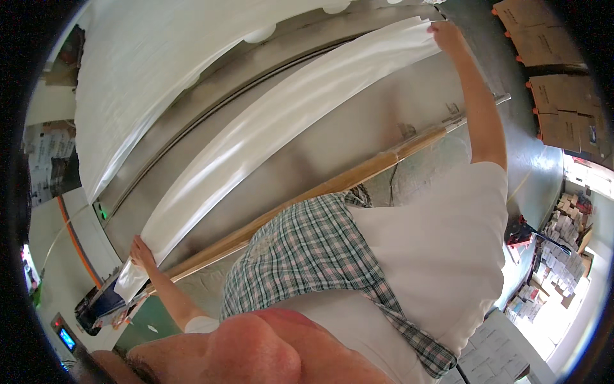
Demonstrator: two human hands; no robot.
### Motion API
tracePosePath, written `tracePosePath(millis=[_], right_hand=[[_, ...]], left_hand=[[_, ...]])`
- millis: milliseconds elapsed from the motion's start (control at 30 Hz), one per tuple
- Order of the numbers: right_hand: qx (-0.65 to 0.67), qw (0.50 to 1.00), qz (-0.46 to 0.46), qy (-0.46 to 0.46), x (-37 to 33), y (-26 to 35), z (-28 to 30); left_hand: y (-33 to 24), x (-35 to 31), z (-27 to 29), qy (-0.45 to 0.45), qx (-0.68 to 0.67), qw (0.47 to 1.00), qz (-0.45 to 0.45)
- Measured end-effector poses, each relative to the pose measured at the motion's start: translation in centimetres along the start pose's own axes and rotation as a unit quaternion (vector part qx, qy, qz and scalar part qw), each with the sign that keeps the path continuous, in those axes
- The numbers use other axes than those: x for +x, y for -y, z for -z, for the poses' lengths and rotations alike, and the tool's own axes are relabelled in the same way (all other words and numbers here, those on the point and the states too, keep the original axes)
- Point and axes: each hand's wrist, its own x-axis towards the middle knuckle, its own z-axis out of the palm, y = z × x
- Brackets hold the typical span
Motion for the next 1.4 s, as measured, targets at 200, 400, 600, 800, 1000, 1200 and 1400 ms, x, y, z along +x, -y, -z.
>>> tracePosePath(millis=[200,400,600,800,1000,1200,1400], right_hand=[[-0.078,0.975,0.206,-0.023,2.2,3.9,-5.9],[0.086,0.974,0.178,-0.113,4.0,3.2,-6.0],[0.037,0.935,0.285,-0.207,2.4,6.8,-2.0],[0.249,0.914,0.302,-0.106,1.6,9.9,-1.9],[-0.011,0.994,0.099,-0.033,5.1,6.1,-5.2],[0.053,0.989,0.055,-0.126,8.5,4.5,-12.0],[0.170,0.977,0.122,0.029,9.1,-2.0,-13.4]], left_hand=[[1.6,1.1,-0.8,0.021,0.001,1.000,-0.012],[1.9,2.3,-1.6,0.078,0.025,0.996,-0.035],[2.0,2.6,-1.0,0.090,0.031,0.995,-0.035],[2.8,2.7,-1.6,0.077,0.004,0.996,-0.033],[2.1,3.1,-1.4,0.074,-0.002,0.996,-0.041],[4.6,3.2,-0.1,0.126,0.124,0.984,-0.031],[1.4,5.2,-0.9,0.159,0.160,0.968,-0.110]])
